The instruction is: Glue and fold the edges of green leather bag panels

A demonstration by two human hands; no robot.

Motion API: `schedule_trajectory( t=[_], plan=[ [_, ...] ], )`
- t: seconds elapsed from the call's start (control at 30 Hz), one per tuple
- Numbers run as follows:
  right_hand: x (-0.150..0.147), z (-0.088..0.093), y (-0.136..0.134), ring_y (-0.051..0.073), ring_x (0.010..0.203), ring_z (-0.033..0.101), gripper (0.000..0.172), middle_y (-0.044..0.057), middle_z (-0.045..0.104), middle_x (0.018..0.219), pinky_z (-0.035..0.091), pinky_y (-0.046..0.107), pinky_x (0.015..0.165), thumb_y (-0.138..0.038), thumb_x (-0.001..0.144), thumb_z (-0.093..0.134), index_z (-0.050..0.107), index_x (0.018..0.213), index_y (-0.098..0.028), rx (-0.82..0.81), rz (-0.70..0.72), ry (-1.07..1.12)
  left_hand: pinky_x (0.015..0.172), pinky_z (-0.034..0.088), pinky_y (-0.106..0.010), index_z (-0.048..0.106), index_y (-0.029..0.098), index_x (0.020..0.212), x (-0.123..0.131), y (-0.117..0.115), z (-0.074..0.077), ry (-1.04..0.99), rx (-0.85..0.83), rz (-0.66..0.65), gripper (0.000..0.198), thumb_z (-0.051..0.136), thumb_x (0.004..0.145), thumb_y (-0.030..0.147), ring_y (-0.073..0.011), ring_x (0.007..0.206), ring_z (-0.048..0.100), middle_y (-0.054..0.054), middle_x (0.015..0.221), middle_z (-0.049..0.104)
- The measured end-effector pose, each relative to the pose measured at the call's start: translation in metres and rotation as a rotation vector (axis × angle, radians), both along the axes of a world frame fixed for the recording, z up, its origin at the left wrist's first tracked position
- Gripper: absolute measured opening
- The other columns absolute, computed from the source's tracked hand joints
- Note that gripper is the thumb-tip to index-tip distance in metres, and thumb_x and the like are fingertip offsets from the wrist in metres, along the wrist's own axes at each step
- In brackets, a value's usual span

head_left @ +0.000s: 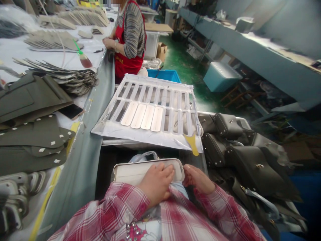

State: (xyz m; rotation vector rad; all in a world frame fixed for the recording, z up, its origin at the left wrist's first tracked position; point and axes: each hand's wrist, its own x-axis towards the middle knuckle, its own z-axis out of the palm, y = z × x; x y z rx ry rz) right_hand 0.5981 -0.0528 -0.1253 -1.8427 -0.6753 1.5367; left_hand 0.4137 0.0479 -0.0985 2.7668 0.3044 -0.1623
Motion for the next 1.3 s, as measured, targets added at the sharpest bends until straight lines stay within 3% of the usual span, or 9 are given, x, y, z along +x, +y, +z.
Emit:
schedule_trajectory(
  t=[0.27, 0.43, 0.53, 0.63, 0.73, 0.83, 0.97, 1.13, 1.3],
  plan=[
    [-0.019, 0.023, 0.013, 0.014, 0.051, 0.057, 0.026, 0.002, 0.056, 0.054, 0.036, 0.025, 0.056, -0.022, 0.088, 0.033, 0.037, 0.062, -0.02, -0.034, 0.385, -0.852, 0.08, 0.04, -0.042, 0.044, 0.012, 0.133, 0.002, 0.002, 0.001, 0.032, -0.008, -0.027, 0.069, 0.057, 0.076, 0.049, -0.0302, 0.107, 0.043, -0.012, 0.141, 0.039],
    [-0.019, 0.018, 0.018, 0.021, 0.066, 0.062, 0.024, 0.012, 0.065, 0.074, 0.033, 0.03, 0.057, -0.02, 0.09, 0.032, 0.047, 0.071, -0.017, -0.051, 0.579, -1.106, 0.081, 0.04, -0.043, 0.042, 0.012, 0.134, 0.003, 0.006, 0.001, 0.044, -0.016, -0.039, 0.071, 0.057, 0.076, 0.05, -0.0307, 0.109, 0.042, -0.014, 0.142, 0.037],
    [-0.014, 0.018, 0.015, 0.021, 0.064, 0.061, 0.026, 0.011, 0.064, 0.07, 0.036, 0.031, 0.058, -0.024, 0.09, 0.03, 0.045, 0.07, -0.018, 0.007, 0.538, -0.995, 0.081, 0.041, -0.042, 0.044, 0.012, 0.132, 0.003, 0.007, 0.0, 0.027, -0.023, -0.035, 0.069, 0.058, 0.076, 0.05, -0.0298, 0.107, 0.043, -0.011, 0.141, 0.039],
    [0.0, 0.017, 0.011, 0.018, 0.061, 0.061, 0.034, 0.005, 0.06, 0.063, 0.044, 0.03, 0.058, -0.045, 0.089, 0.032, 0.041, 0.07, -0.019, 0.044, 0.37, -0.462, 0.081, 0.041, -0.041, 0.046, 0.014, 0.131, 0.002, 0.007, -0.001, 0.002, -0.029, -0.025, 0.07, 0.059, 0.075, 0.052, -0.0283, 0.104, 0.044, -0.008, 0.14, 0.042],
    [0.017, 0.007, 0.012, 0.014, 0.056, 0.061, 0.05, 0.001, 0.059, 0.062, 0.048, 0.026, 0.054, -0.068, 0.074, 0.05, 0.044, 0.078, -0.018, -0.031, 0.197, 0.092, 0.083, 0.04, -0.041, 0.046, 0.014, 0.131, 0.002, 0.008, -0.001, -0.015, -0.023, -0.027, 0.074, 0.06, 0.074, 0.058, -0.0282, 0.103, 0.044, -0.007, 0.139, 0.043],
    [0.03, -0.005, 0.018, 0.009, 0.047, 0.056, 0.061, -0.003, 0.059, 0.058, 0.045, 0.019, 0.047, -0.069, 0.058, 0.067, 0.044, 0.08, -0.017, -0.082, 0.154, 0.286, 0.083, 0.04, -0.04, 0.047, 0.014, 0.13, 0.003, 0.009, -0.001, -0.01, -0.023, -0.029, 0.076, 0.061, 0.072, 0.06, -0.0282, 0.104, 0.044, -0.007, 0.139, 0.044],
    [0.035, -0.007, 0.032, 0.009, 0.046, 0.057, 0.055, -0.003, 0.059, 0.054, 0.046, 0.018, 0.045, -0.061, 0.059, 0.071, 0.046, 0.079, -0.016, -0.146, 0.238, 0.292, 0.083, 0.04, -0.04, 0.047, 0.014, 0.13, 0.004, 0.01, -0.002, -0.009, -0.024, -0.033, 0.075, 0.061, 0.073, 0.061, -0.0277, 0.103, 0.044, -0.008, 0.138, 0.043],
    [0.027, 0.011, 0.055, 0.013, 0.046, 0.061, 0.022, -0.002, 0.059, 0.05, 0.047, 0.019, 0.041, -0.028, 0.081, 0.054, 0.043, 0.066, -0.017, -0.28, 0.408, -0.001, 0.079, 0.04, -0.039, 0.048, 0.013, 0.128, 0.006, 0.012, -0.004, 0.005, -0.028, -0.037, 0.071, 0.058, 0.075, 0.059, -0.0271, 0.101, 0.044, -0.007, 0.138, 0.043],
    [0.016, 0.017, 0.062, 0.014, 0.044, 0.06, 0.022, 0.0, 0.058, 0.05, 0.045, 0.019, 0.038, -0.018, 0.086, 0.042, 0.041, 0.064, -0.018, -0.288, 0.545, -0.249, 0.076, 0.041, -0.038, 0.051, 0.012, 0.126, 0.009, 0.012, -0.002, 0.009, -0.016, -0.039, 0.065, 0.052, 0.08, 0.058, -0.0278, 0.104, 0.045, -0.01, 0.137, 0.044]
  ],
)
